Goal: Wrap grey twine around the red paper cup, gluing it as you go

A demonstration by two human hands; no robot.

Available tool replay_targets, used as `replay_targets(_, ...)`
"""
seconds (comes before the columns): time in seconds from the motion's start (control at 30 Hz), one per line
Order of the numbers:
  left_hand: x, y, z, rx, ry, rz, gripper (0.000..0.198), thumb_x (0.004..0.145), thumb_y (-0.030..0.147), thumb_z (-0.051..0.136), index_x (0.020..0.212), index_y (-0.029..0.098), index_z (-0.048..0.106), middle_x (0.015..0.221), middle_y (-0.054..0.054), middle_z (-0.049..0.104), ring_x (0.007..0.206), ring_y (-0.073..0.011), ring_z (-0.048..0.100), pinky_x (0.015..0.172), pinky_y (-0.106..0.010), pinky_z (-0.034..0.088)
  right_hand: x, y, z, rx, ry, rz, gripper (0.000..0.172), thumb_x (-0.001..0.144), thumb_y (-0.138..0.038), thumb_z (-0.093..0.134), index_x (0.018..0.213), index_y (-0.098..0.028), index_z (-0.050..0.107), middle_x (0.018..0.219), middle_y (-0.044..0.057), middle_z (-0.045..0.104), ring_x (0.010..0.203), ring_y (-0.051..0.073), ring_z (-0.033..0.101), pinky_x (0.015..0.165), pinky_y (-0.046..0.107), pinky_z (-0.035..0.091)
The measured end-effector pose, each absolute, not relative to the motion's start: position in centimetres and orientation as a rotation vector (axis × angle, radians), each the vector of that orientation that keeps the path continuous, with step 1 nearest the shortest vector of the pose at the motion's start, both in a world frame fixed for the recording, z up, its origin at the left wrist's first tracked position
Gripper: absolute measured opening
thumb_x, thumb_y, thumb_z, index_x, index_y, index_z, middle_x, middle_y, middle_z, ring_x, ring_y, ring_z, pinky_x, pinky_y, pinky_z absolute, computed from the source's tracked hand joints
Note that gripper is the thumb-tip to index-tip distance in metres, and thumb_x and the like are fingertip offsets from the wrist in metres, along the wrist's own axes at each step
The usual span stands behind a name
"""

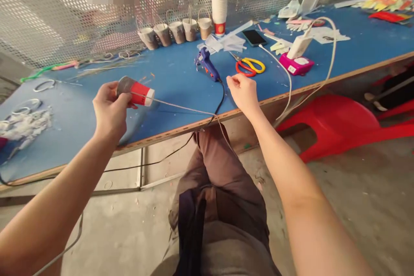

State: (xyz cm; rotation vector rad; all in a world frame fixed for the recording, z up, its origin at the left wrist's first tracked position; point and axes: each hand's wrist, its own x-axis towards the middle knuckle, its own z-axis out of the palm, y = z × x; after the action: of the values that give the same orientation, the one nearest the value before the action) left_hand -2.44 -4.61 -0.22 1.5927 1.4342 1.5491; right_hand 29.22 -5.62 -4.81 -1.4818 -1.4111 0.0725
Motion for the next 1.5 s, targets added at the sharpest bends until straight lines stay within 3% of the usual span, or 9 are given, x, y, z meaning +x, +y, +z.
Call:
replay_targets(0.17, -2.1, -5.2, -0.8, 1.556, 1.442, 1.637, 0.025, 0.075, -0.001, 0.051, 0.087, 0.021, 0.056, 0.063, 0.007, 0.052, 0.052, -0.0061, 0.046, 0.048, -0.017, 0.044, 29.4, -5.6, -4.8, -1.471, -1.426, 0.055, 0.025, 0.088, -0.026, 0.050, 0.064, -0.020, 0.053, 0.058, -0.001, 0.059, 0.054, 0.013, 0.059, 0.063, 0.026, 0.047)
replay_targets(0.4, -2.3, -4.2, 0.2, 1.402, 1.545, 1.686, 0.029, 0.080, -0.009, 0.039, 0.095, 0.013, 0.050, 0.058, 0.012, 0.044, 0.047, 0.0012, 0.041, 0.047, -0.010, 0.035, 29.5, -5.5, -5.3, -1.458, -1.409, 0.001, 0.023, 0.088, -0.027, 0.049, 0.068, -0.018, 0.057, 0.062, 0.002, 0.062, 0.060, 0.016, 0.062, 0.066, 0.029, 0.047)
replay_targets(0.7, -2.7, -4.3, -0.2, 1.387, 1.454, 1.859, 0.027, 0.076, -0.006, 0.044, 0.087, 0.017, 0.052, 0.060, 0.010, 0.047, 0.047, -0.0020, 0.043, 0.044, -0.018, 0.038, 29.2, -5.7, -4.9, -1.457, -1.391, 0.041, 0.021, 0.083, -0.020, 0.051, 0.063, -0.020, 0.051, 0.063, 0.004, 0.063, 0.066, 0.020, 0.064, 0.069, 0.030, 0.047)
replay_targets(1.5, -2.6, -3.9, 0.7, 1.298, 1.746, 1.921, 0.029, 0.072, -0.013, 0.043, 0.089, 0.010, 0.049, 0.056, 0.013, 0.042, 0.040, -0.0012, 0.040, 0.035, -0.013, 0.041, 29.3, -5.6, -5.2, -1.409, -1.439, 0.093, 0.011, 0.082, -0.021, 0.051, 0.072, -0.019, 0.056, 0.071, 0.003, 0.065, 0.071, 0.020, 0.063, 0.075, 0.031, 0.045)
